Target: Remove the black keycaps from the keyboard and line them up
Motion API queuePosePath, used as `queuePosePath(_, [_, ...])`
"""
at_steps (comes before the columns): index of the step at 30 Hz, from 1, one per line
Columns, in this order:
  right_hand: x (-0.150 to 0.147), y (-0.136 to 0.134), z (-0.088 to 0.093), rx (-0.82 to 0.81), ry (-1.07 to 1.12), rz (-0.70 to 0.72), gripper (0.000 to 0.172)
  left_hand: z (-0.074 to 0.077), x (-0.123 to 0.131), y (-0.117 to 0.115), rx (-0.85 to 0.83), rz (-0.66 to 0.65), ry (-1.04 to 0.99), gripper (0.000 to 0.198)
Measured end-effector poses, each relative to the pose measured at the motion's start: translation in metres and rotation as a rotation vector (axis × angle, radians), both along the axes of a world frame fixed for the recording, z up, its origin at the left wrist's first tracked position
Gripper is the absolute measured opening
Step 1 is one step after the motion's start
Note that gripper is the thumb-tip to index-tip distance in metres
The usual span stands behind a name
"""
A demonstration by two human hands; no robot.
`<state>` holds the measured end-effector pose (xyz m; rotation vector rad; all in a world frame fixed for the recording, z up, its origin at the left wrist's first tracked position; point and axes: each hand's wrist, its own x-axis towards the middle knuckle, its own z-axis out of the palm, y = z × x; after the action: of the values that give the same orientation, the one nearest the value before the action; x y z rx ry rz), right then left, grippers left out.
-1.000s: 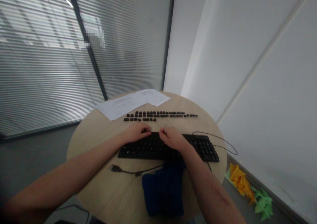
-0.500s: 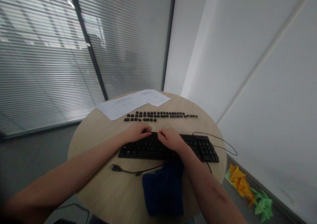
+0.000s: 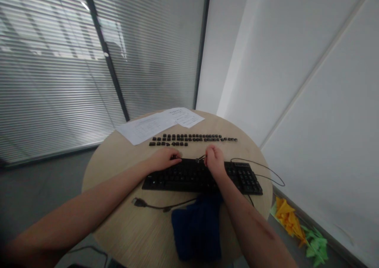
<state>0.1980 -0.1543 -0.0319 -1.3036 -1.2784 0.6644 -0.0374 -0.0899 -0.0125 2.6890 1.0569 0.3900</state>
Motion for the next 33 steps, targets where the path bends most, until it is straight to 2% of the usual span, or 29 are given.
queuePosePath(3, [0.000,0.000,0.002,-0.008,0.055,0.011,0.028,0.000,-0.001,0.001,0.010,-0.004,0.024,0.022])
queuePosePath(9, [-0.004,-0.008,0.005,0.084,-0.219,0.129,0.034,0.014,0.001,-0.010,0.135,-0.038,-0.061,0.018])
queuePosePath(14, [-0.007,-0.015,0.015,0.123,-0.327,0.148,0.034,0.027,0.012,-0.031,0.136,-0.172,-0.186,0.017])
queuePosePath(18, [-0.013,-0.019,0.018,0.136,-0.364,0.165,0.036,0.024,0.019,-0.040,0.099,-0.205,-0.206,0.014])
queuePosePath(22, [-0.016,-0.019,0.017,0.132,-0.366,0.184,0.037,0.019,0.023,-0.041,0.104,-0.172,-0.197,0.010])
queuePosePath(27, [-0.018,-0.020,0.021,0.148,-0.489,0.207,0.034,0.017,0.022,-0.037,0.092,-0.137,-0.164,0.009])
queuePosePath(30, [-0.016,-0.019,0.025,0.151,-0.561,0.169,0.031,0.015,0.016,-0.031,0.075,-0.133,-0.147,0.008])
queuePosePath(33, [-0.007,-0.015,0.026,0.155,-0.539,0.074,0.030,0.016,0.008,-0.020,0.080,-0.080,-0.177,0.008])
